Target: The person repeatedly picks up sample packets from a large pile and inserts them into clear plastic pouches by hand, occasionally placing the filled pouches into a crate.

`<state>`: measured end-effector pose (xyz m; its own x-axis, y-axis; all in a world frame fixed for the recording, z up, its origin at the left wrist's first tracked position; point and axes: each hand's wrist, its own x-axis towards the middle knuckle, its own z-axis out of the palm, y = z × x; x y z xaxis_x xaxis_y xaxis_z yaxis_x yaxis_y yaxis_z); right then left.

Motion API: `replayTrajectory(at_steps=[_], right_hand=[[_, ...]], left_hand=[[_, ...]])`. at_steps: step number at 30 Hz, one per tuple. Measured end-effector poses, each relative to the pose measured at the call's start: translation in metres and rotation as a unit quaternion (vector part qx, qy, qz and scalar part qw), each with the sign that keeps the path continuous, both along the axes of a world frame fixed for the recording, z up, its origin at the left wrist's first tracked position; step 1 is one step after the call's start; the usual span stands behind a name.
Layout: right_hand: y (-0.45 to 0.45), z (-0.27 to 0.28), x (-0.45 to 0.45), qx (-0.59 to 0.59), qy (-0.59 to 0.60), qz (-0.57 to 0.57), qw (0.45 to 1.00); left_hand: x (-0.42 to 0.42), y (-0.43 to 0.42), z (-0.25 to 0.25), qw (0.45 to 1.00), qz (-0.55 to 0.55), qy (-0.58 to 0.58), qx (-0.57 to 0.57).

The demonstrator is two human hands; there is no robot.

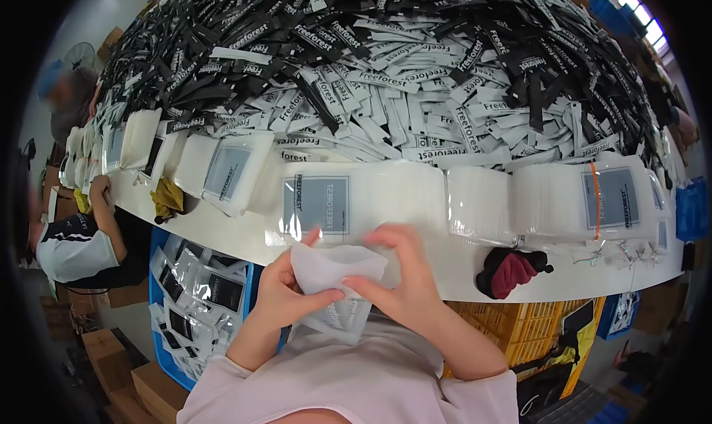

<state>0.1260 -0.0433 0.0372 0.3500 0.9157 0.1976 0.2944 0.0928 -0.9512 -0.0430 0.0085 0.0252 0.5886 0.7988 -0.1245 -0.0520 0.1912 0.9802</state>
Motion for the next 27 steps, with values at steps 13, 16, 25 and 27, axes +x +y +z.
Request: replayTrajectory(at_steps=[13,16,25,27], right_hand=[[0.03,-0.02,-0.028,0.119,-0.119,0.308,0.936],[0.074,-0.015,-0.033,0.12,-0.165,0.354,0.913],[0.258,-0.051,0.029,-0.123,-0.335,0.062,0.932],[0.257,-0.029,0.041,-0.196,-0.335,0.096,0.917]], left_hand=[[-0.073,0.008,0.007,0.974,0.018,0.057,0.218],[-0.134,0.006,0.016,0.947,0.045,0.151,0.279],[-0.198,-0.02,-0.024,0.86,0.096,0.478,0.148],[-0.182,-0.018,-0.019,0.915,0.101,0.388,0.044]])
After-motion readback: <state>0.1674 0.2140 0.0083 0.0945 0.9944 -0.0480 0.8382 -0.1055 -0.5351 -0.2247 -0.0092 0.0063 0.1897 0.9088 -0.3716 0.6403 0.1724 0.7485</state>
